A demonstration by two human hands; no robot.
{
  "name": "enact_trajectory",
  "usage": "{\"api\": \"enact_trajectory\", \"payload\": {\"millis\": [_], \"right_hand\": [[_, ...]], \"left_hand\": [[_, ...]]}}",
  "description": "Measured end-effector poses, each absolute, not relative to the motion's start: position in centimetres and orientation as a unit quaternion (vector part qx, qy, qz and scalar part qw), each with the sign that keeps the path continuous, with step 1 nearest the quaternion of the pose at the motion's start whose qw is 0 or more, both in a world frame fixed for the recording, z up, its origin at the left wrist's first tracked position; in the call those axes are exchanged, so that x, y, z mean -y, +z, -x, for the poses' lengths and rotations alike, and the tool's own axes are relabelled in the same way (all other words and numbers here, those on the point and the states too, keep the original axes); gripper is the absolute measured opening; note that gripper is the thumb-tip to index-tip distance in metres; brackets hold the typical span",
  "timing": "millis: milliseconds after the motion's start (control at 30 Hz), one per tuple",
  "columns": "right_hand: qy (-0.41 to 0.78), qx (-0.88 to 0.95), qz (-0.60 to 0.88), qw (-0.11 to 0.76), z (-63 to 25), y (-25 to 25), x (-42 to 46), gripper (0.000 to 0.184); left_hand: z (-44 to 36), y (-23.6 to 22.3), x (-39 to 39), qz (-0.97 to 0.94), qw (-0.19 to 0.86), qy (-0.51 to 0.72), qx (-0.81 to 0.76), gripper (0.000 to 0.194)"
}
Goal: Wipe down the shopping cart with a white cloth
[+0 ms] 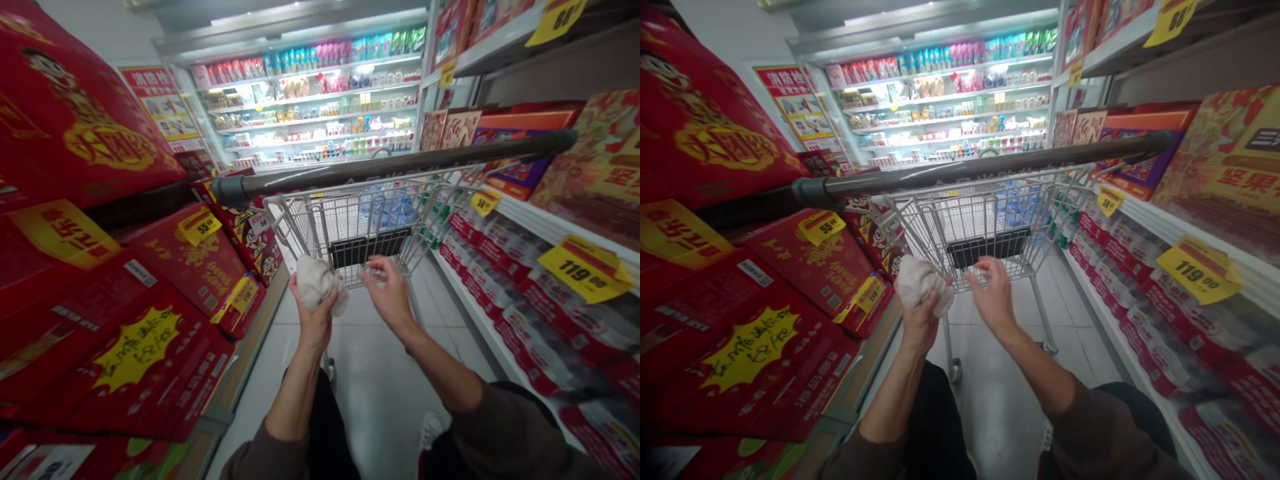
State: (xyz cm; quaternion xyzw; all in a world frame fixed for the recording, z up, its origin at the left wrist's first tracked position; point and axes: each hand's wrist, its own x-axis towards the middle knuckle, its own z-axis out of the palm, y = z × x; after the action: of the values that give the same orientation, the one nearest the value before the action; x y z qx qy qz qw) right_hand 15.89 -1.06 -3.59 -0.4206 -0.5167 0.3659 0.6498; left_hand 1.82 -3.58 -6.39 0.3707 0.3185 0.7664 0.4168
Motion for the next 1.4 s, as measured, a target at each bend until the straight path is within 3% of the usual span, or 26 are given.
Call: {"api": "enact_trajectory", "payload": {"millis": [67, 133, 267, 367, 467, 600, 667, 833, 933, 1167, 1400], "right_hand": [[0.092, 0.615, 0.426, 0.658, -18.4, -0.8, -0.9, 0.032], [-0.100, 0.643, 0.436, 0.622, -20.8, 2.0, -2.7, 0.044], [-0.347, 0.597, 0.387, 0.611, -24.5, 5.9, -4.8, 0.047], [-0.439, 0.590, 0.333, 0.590, -27.2, 7.9, -5.5, 0.051], [-0.435, 0.595, 0.377, 0.561, -30.2, 10.0, -6.5, 0.057], [-0.379, 0.647, 0.453, 0.481, -32.6, 11.9, -8.3, 0.079], [-0.375, 0.635, 0.470, 0.484, -32.3, 11.7, -8.6, 0.085], [-0.395, 0.610, 0.379, 0.574, -30.6, 6.6, -8.4, 0.064], [-0.329, 0.695, 0.356, 0.530, -31.0, 3.5, -9.9, 0.052], [-0.207, 0.721, 0.490, 0.444, -33.1, 6.2, -15.5, 0.061], [-0.243, 0.710, 0.543, 0.375, -31.6, 6.6, -14.9, 0.076]], "left_hand": [[-1.1, -6.0, 2.3, -0.378, 0.363, 0.787, -0.325, 0.088], [-0.3, -5.8, 1.1, -0.399, 0.323, 0.792, -0.331, 0.082], [0.4, -5.3, 0.0, -0.424, 0.272, 0.781, -0.368, 0.079], [0.4, -5.0, -0.1, -0.419, 0.264, 0.774, -0.395, 0.078], [0.2, -5.5, -0.3, -0.419, 0.272, 0.765, -0.407, 0.073], [-0.3, -6.7, -0.8, -0.413, 0.281, 0.760, -0.415, 0.066], [-0.7, -7.2, -1.1, -0.408, 0.284, 0.760, -0.419, 0.065], [-1.4, -7.6, -1.6, -0.402, 0.296, 0.761, -0.414, 0.066], [-0.8, -7.7, -1.7, -0.402, 0.288, 0.753, -0.433, 0.068], [-0.4, -7.6, -1.9, -0.417, 0.251, 0.750, -0.448, 0.067], [-1.7, -8.1, -2.1, -0.528, 0.150, 0.692, -0.469, 0.067]]}}
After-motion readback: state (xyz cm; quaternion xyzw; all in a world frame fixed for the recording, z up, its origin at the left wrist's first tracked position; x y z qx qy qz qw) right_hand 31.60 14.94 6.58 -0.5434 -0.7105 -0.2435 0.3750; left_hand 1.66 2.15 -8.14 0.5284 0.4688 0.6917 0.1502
